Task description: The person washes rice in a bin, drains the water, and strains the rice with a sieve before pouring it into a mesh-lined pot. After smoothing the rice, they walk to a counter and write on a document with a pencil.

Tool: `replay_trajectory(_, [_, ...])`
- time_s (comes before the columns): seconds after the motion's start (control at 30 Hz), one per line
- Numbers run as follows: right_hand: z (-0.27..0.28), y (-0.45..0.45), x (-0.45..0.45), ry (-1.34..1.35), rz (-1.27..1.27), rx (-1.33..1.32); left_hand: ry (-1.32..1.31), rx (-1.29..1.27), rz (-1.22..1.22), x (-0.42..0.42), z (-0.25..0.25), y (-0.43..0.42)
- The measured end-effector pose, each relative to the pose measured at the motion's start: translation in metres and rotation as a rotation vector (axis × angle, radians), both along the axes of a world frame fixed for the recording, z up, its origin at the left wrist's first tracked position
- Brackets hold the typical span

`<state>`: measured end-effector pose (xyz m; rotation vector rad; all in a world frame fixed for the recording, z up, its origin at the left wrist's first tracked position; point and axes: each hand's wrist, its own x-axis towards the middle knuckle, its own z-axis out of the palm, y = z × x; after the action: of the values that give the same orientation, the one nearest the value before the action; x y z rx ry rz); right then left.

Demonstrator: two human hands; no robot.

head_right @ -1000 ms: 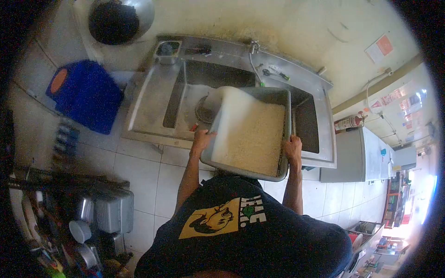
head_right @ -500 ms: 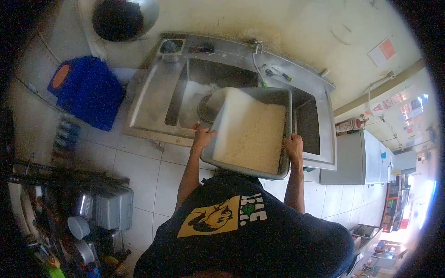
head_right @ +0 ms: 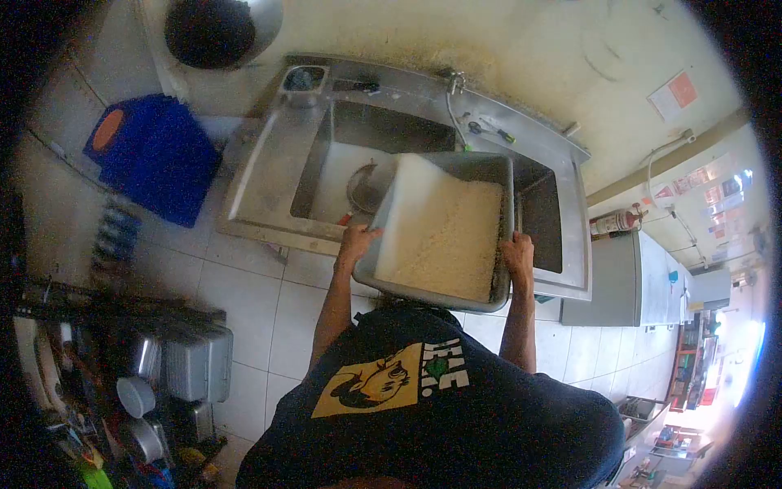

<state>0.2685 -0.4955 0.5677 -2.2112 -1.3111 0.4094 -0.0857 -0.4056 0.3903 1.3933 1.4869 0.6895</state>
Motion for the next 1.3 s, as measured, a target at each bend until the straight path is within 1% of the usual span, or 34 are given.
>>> replay_trajectory(0.07, [0.001, 0.005, 0.002, -0.149, 0.03, -0.104, -0.019, -0.026, 0.009, -0.001, 0.009, -0.003])
replay_trajectory(0.1, [-0.001, 0.005, 0.002, -0.149, 0.031, -0.105, -0.027, -0.019, 0.0, -0.002, 0.013, -0.003])
replay_trajectory(0.13, [0.008, 0.003, -0.005, -0.092, 0.015, -0.093, -0.035, -0.011, -0.007, -0.003, 0.018, -0.004])
replay_trajectory(0.17, [0.014, 0.002, -0.012, -0.036, 0.0, -0.081, -0.034, -0.012, -0.006, -0.003, 0.012, -0.003])
replay_trajectory(0.23, [0.019, 0.002, -0.018, -0.033, -0.006, -0.08, 0.033, 0.047, -0.059, -0.004, 0.008, -0.002])
replay_trajectory(0.37, [0.027, 0.002, -0.026, 0.002, -0.012, -0.065, 0.026, 0.074, -0.018, -0.004, 0.006, -0.005])
replay_trajectory(0.43, [0.03, 0.003, -0.027, -0.016, 0.001, -0.069, -0.092, -0.008, -0.001, -0.004, 0.008, -0.004])
replay_trajectory(0.53, [0.02, 0.006, -0.017, -0.051, 0.022, -0.072, -0.137, -0.014, 0.075, -0.004, 0.021, -0.013])
replay_trajectory(0.6, [0.01, 0.007, -0.008, -0.067, 0.029, -0.071, -0.119, 0.01, 0.057, -0.005, 0.015, -0.011])
replay_trajectory(0.7, [0.018, 0.006, -0.013, 0.007, 0.055, -0.047, -0.103, 0.024, 0.035, -0.002, -0.006, -0.005])
replay_trajectory(0.77, [0.021, 0.007, -0.017, -0.032, 0.062, -0.06, -0.107, 0.012, 0.032, -0.003, -0.001, -0.007])
replay_trajectory(0.87, [0.015, 0.01, -0.013, 0.005, 0.04, -0.072, -0.146, -0.037, 0.078, -0.005, 0.01, -0.009])
replay_trajectory(0.93, [0.011, 0.013, -0.011, -0.009, 0.028, -0.07, -0.077, -0.038, 0.042, -0.006, 0.013, -0.008])
replay_trajectory(1.0, [0.009, 0.013, -0.01, -0.022, 0.016, -0.068, -0.047, -0.01, 0.055, -0.006, 0.011, -0.008])
replay_trajectory(1.07, [0.02, 0.011, -0.021, -0.034, 0.034, -0.034, -0.019, 0.018, 0.069, -0.006, 0.01, -0.008])
replay_trajectory(1.13, [0.033, 0.011, -0.032, -0.048, 0.033, -0.053, -0.116, -0.12, 0.073, -0.006, 0.007, -0.007])
replay_trajectory(1.2, [0.035, 0.011, -0.034, -0.061, 0.031, -0.071, -0.094, -0.083, 0.064, -0.006, 0.001, -0.005])
replay_trajectory(1.23, [0.034, 0.011, -0.033, -0.058, 0.035, -0.059, -0.072, -0.045, 0.053, -0.007, 0.008, -0.006])
replay_trajectory(1.3, [0.032, 0.011, -0.031, -0.055, 0.039, -0.047, -0.059, -0.066, 0.035, -0.01, 0.022, -0.009])
